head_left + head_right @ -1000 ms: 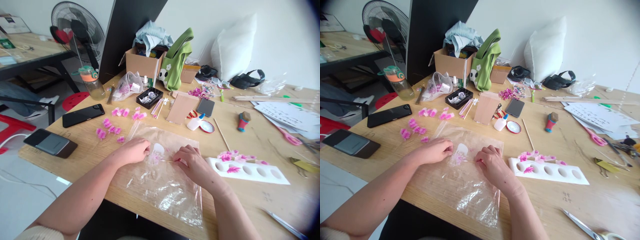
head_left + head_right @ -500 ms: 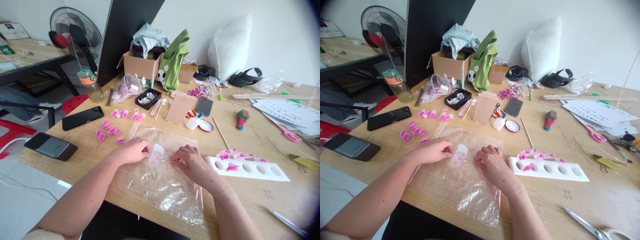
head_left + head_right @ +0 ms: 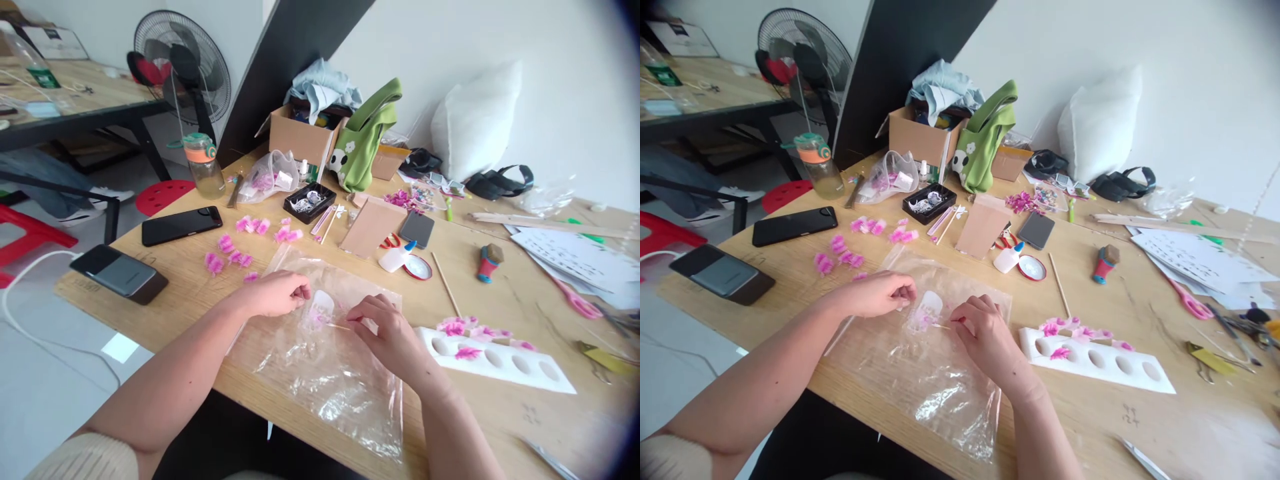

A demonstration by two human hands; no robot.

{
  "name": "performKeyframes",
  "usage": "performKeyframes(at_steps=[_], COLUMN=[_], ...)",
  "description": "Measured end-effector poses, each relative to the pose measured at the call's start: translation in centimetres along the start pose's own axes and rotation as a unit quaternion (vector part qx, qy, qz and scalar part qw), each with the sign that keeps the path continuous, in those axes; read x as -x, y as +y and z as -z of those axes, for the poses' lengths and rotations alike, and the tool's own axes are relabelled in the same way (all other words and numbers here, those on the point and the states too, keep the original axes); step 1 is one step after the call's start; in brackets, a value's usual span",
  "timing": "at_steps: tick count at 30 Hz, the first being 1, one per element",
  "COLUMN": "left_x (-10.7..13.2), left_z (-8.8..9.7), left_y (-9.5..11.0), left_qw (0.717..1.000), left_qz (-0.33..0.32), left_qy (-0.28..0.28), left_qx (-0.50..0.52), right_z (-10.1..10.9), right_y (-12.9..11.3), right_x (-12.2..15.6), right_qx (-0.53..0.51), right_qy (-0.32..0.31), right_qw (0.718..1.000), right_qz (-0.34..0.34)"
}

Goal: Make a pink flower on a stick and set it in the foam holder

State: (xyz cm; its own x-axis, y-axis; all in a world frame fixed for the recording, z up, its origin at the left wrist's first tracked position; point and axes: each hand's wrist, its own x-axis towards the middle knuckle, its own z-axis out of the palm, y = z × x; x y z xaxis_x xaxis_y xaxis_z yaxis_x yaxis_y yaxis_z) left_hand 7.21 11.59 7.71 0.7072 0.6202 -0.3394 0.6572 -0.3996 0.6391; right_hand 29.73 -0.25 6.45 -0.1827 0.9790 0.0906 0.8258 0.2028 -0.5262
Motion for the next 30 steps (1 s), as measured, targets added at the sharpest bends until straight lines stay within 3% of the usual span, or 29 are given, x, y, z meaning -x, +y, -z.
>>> performKeyframes(at_steps=[7, 12, 16, 23, 30], left_x=[0.1, 0.1, 0.3, 0.8, 0.3], left_z=[-0.1, -0.2, -0.2, 0.4, 0.3], left_y=[-0.1, -0.1, 0.2, 0.9, 0.0], left_qw=[1.000, 1.000, 1.000, 1.000, 0.998], left_qz=[0.001, 0.006, 0.009, 0.022, 0.024], left_qy=[0.005, 0.014, 0.013, 0.006, 0.049], left_qx=[-0.001, -0.008, -0.003, -0.002, -0.015], right_z=[-1.9, -3.1, -4.0, -4.8, -4.5], right_y=[-3.1, -4.3, -4.6, -4.4, -4.5], right_x=[-2.8, -4.7, -5.1, -5.3, -5.0], right_qx=[-0.008, 0.012, 0.005, -0.029, -0.044], right_qy=[0.016, -0.006, -0.017, 0.017, 0.008], right_qw=[1.000, 0.999, 0.999, 0.999, 0.999], right_qz=[0.014, -0.035, -0.046, -0.033, -0.032])
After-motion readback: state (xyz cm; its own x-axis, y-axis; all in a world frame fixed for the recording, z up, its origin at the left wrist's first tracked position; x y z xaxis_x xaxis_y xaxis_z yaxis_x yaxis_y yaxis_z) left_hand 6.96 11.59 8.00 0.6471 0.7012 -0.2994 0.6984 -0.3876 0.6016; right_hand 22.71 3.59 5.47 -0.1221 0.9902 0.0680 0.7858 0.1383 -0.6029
